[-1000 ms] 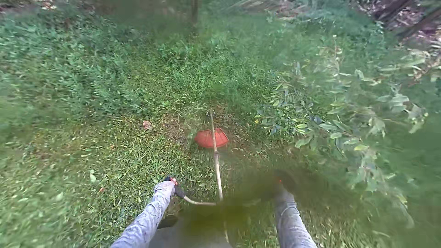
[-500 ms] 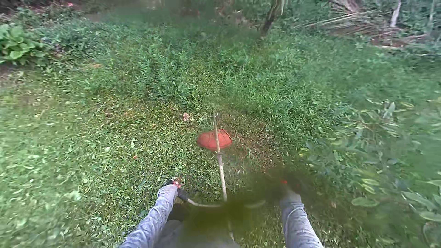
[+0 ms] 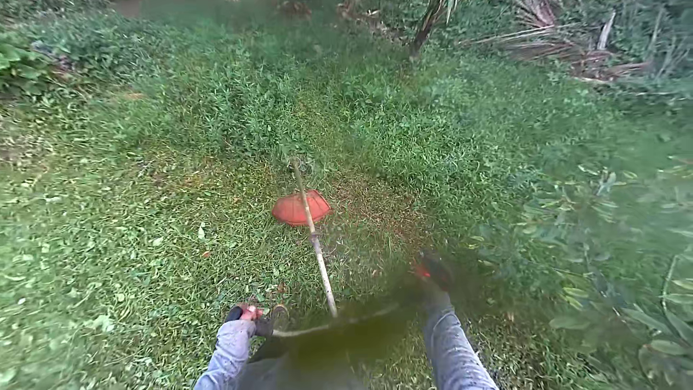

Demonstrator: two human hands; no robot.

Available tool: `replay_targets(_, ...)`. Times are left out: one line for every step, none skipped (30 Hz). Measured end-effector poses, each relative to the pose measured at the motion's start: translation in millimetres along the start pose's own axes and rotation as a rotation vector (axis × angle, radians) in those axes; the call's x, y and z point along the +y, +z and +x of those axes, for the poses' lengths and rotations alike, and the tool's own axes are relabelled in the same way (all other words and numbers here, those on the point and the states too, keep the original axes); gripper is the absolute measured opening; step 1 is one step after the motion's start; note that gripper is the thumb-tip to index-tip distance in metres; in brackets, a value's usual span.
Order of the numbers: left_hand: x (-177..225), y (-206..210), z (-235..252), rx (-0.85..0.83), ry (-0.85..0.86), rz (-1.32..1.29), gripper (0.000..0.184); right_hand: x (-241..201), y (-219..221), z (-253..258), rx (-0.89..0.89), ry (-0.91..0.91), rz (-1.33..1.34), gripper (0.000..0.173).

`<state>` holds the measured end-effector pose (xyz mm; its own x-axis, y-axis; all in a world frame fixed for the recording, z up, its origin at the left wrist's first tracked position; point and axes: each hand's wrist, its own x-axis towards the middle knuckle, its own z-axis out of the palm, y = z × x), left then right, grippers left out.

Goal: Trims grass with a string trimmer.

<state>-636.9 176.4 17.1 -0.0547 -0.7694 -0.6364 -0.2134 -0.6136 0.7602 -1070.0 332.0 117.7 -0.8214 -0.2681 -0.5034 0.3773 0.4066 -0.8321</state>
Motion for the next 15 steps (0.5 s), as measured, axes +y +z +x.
replay_targets(-2,-3,-1,-0.036,0.081,-0.048,0.018,0,0,-1,-0.013,-0.014,0.014,0.022)
replay_targets(0,-4,-3,-0.063,0.099,-0.088,0.017,0,-1,-2,-0.012,-0.031,0.016,0.021)
replay_targets(1,0,-1,-0.074,0.070,-0.139,0.016,-8,-1,-11,-0.003,-0.023,0.006,0.021)
replay_targets(1,8,6,-0.061,0.015,-0.194,0.016,-19,0,-20,0.016,0.006,-0.023,0.024)
replay_targets(0,20,15,-0.035,-0.034,-0.226,0.016,-31,0,-26,0.026,0.054,-0.061,0.027)
replay_targets(1,32,20,-0.011,-0.077,-0.212,0.016,-33,-6,-26,0.053,0.068,-0.080,0.030)
replay_targets(11,45,18,0.004,-0.120,-0.154,0.018,-30,-16,-22,0.091,0.081,-0.093,0.030)
replay_targets(19,57,16,0.004,-0.148,-0.073,0.017,-24,-27,-14,0.140,0.095,-0.118,0.028)
replay_targets(27,68,13,-0.013,-0.179,0.034,0.020,-23,-37,-11,0.162,0.114,-0.169,0.027)
replay_targets(36,77,11,-0.054,-0.202,0.165,0.025,-27,-47,-11,0.115,0.151,-0.246,0.033)
replay_targets(41,87,14,-0.095,-0.212,0.287,0.029,-18,-64,-3,0.062,0.140,-0.282,0.039)
replay_targets(39,99,20,-0.124,-0.207,0.383,0.031,9,-81,10,0.112,0.024,-0.264,0.040)
replay_targets(36,112,24,-0.145,-0.190,0.437,0.031,26,-96,17,0.169,-0.048,-0.209,0.039)
replay_targets(32,127,28,-0.170,-0.181,0.474,0.032,22,-110,11,0.208,0.015,-0.135,0.038)
replay_targets(27,144,33,-0.193,-0.178,0.519,0.034,17,-120,6,0.277,0.047,-0.027,0.033)
